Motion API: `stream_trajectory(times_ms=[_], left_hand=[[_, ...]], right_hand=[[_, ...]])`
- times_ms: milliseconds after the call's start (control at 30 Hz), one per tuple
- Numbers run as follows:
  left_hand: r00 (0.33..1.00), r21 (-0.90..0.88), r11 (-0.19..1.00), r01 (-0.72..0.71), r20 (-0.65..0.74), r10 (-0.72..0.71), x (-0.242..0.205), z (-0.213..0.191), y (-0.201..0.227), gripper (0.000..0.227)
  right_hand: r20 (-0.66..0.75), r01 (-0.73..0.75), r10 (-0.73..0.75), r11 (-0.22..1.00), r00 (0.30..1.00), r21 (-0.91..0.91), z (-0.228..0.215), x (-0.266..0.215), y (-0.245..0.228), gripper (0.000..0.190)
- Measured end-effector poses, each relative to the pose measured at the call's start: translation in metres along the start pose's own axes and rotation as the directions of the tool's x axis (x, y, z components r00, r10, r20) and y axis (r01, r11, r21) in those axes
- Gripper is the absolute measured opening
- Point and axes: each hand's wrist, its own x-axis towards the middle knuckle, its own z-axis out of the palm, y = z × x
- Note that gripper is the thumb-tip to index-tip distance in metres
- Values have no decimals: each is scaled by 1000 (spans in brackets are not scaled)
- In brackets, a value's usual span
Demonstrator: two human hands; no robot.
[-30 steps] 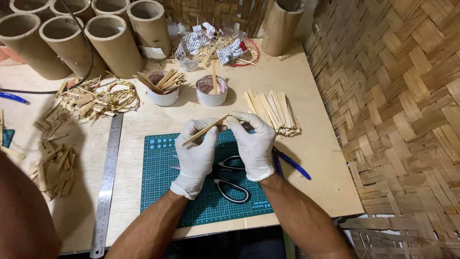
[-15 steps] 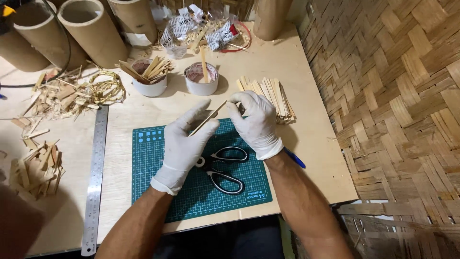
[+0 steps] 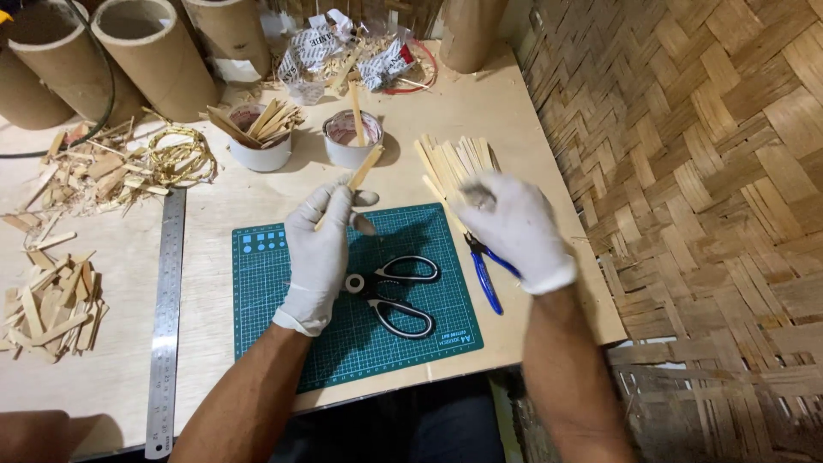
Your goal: Cutting wooden sticks with scissors on a green cutting mat
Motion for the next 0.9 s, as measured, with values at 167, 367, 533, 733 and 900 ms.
stream_trajectory(times_ms=[167, 367, 533, 733, 900], left_hand=[[993, -254, 960, 114, 51, -105, 2, -2, 1, 28], [958, -465, 839, 284, 171, -230, 7, -7, -6, 30], [971, -422, 880, 218, 185, -151, 12, -13, -2, 24], [947, -203, 979, 5, 316, 61, 0, -4, 3, 26], [932, -167, 975, -147, 307, 193, 13, -13, -30, 53]], right_hand=[[293, -224, 342, 902, 893, -369, -10, -45, 4, 70], [297, -236, 366, 889, 882, -392, 11, -52, 57, 76], [357, -415, 381, 910, 853, 21, -16, -76, 30, 55], [363, -261, -77, 560, 928, 786, 9, -47, 25, 55], [-100, 174, -143, 774, 985, 608, 38, -6, -17, 56]])
